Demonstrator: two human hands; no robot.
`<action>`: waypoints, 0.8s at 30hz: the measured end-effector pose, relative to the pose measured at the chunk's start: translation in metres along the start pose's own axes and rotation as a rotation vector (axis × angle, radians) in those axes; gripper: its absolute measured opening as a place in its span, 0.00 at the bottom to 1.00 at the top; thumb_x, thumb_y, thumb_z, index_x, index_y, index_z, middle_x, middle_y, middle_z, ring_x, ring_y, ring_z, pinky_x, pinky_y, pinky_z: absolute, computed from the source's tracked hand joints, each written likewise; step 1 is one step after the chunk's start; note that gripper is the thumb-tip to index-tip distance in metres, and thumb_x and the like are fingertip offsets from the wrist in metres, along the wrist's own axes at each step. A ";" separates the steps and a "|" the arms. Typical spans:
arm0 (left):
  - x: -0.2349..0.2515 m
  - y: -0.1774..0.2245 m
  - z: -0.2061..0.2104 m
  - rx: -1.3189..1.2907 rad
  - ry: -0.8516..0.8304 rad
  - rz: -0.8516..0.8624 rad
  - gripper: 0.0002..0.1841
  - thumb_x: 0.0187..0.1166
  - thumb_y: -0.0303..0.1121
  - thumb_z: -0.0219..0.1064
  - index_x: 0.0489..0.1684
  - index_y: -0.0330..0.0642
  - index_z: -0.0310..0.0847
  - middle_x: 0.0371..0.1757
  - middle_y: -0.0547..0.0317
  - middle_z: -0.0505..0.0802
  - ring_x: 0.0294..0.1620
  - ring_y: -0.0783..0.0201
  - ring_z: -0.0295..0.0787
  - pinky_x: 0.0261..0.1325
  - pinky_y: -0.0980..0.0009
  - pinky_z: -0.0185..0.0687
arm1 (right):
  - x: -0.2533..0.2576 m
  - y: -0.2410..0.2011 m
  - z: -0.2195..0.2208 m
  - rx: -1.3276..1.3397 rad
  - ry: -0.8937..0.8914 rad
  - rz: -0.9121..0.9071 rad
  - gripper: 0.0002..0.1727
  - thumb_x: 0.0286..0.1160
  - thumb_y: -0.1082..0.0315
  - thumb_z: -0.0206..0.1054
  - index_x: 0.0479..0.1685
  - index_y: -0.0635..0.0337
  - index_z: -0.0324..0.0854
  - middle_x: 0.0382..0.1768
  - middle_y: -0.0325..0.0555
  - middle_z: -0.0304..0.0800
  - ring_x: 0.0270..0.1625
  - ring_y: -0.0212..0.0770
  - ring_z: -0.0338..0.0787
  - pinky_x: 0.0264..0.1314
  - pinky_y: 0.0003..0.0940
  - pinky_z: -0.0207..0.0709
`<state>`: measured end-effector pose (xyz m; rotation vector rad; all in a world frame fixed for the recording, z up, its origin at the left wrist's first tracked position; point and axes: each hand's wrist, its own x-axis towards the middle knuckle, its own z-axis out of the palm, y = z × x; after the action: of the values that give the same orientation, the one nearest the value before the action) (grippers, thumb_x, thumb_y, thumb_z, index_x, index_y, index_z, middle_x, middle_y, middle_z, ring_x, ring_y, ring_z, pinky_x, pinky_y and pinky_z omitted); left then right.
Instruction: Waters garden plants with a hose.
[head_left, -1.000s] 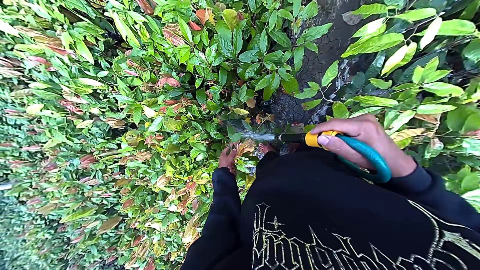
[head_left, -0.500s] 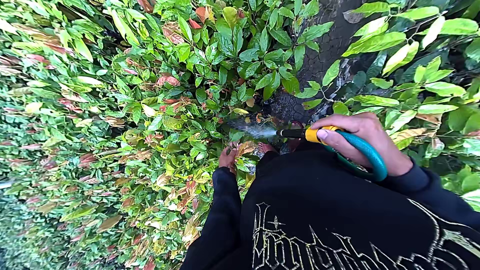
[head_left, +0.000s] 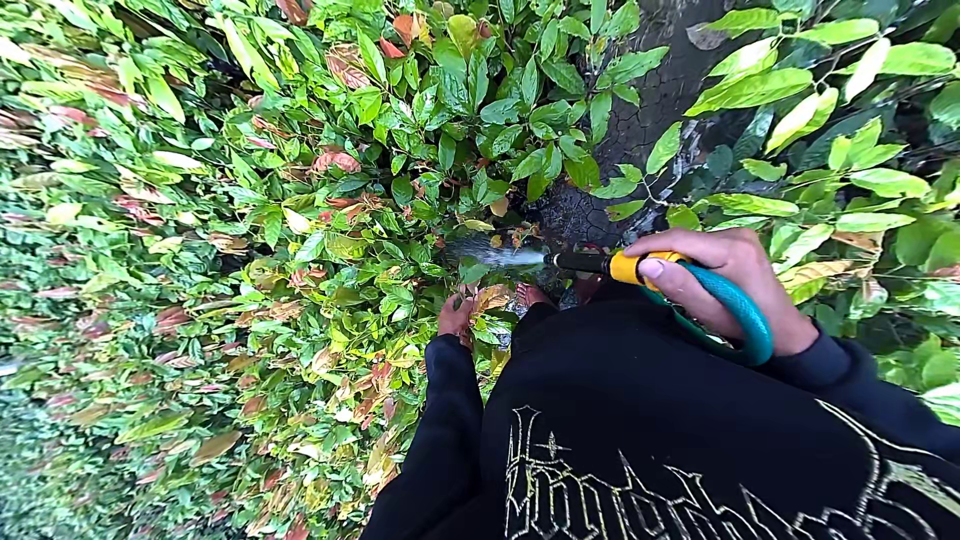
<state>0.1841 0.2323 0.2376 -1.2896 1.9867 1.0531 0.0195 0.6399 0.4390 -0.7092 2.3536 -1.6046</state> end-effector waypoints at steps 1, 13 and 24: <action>0.000 0.000 0.000 0.004 0.000 -0.001 0.28 0.85 0.48 0.68 0.79 0.43 0.76 0.66 0.40 0.90 0.67 0.49 0.89 0.72 0.49 0.82 | 0.000 0.000 0.001 0.015 0.013 0.000 0.19 0.85 0.53 0.59 0.50 0.54 0.92 0.27 0.31 0.88 0.25 0.21 0.82 0.26 0.23 0.79; -0.002 -0.001 -0.003 0.044 -0.022 0.012 0.29 0.86 0.49 0.66 0.80 0.42 0.75 0.63 0.40 0.91 0.63 0.50 0.90 0.70 0.50 0.83 | 0.006 -0.002 -0.003 0.006 0.006 0.043 0.18 0.85 0.53 0.59 0.51 0.53 0.92 0.28 0.30 0.89 0.25 0.21 0.83 0.25 0.23 0.80; 0.001 -0.007 0.000 -0.001 0.017 0.003 0.28 0.84 0.48 0.68 0.80 0.44 0.76 0.67 0.39 0.90 0.68 0.49 0.88 0.73 0.48 0.81 | 0.009 -0.007 -0.014 -0.129 0.066 0.071 0.19 0.86 0.52 0.59 0.54 0.53 0.91 0.31 0.33 0.90 0.27 0.22 0.83 0.28 0.24 0.78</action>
<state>0.1905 0.2296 0.2346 -1.2999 2.0016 1.0480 0.0074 0.6448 0.4513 -0.5987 2.5185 -1.4798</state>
